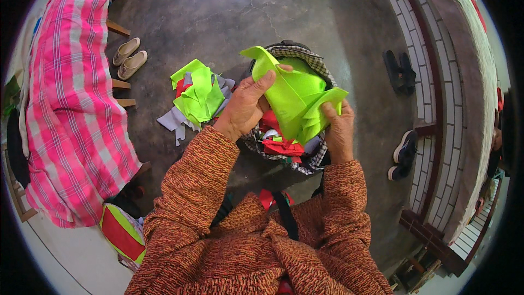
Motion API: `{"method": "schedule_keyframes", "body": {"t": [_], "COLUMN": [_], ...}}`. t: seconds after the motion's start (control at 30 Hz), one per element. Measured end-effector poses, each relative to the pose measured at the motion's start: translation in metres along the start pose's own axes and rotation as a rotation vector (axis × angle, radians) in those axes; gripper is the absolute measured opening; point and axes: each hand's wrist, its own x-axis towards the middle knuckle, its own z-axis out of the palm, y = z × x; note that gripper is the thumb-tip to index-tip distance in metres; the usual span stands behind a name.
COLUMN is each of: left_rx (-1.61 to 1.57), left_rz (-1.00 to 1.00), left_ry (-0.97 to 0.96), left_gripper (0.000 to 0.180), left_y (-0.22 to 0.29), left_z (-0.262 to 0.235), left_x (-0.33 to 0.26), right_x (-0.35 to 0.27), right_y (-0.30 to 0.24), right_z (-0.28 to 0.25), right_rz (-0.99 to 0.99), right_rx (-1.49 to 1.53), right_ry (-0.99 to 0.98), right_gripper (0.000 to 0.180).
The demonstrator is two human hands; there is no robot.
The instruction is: The person sits on the floor and sorts through a pile of colorful fabric scraps inside a checkered bag. They pick up individual pieces of fabric, unfold them, and place them into a separate pile on the floor to the left.
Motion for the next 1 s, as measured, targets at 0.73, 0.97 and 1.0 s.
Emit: {"method": "schedule_keyframes", "body": {"t": [0.73, 0.97, 1.0], "left_rx": [-0.026, -0.024, 0.010], "left_rz": [0.046, 0.031, -0.048], "left_ry": [0.122, 0.080, 0.057], "left_gripper": [0.031, 0.034, 0.035], "left_y": [-0.009, -0.029, -0.033], "left_z": [-0.018, -0.007, -0.005], "left_x": [0.011, 0.007, 0.008], "right_x": [0.003, -0.004, -0.005], "right_y": [-0.013, 0.004, 0.003], "right_z": [-0.013, 0.014, 0.020], "right_rz": [-0.035, 0.020, 0.033], "right_rx": [0.648, -0.050, -0.115], "right_ry": [-0.142, -0.216, -0.221], "right_gripper": [0.046, 0.058, 0.059]}}
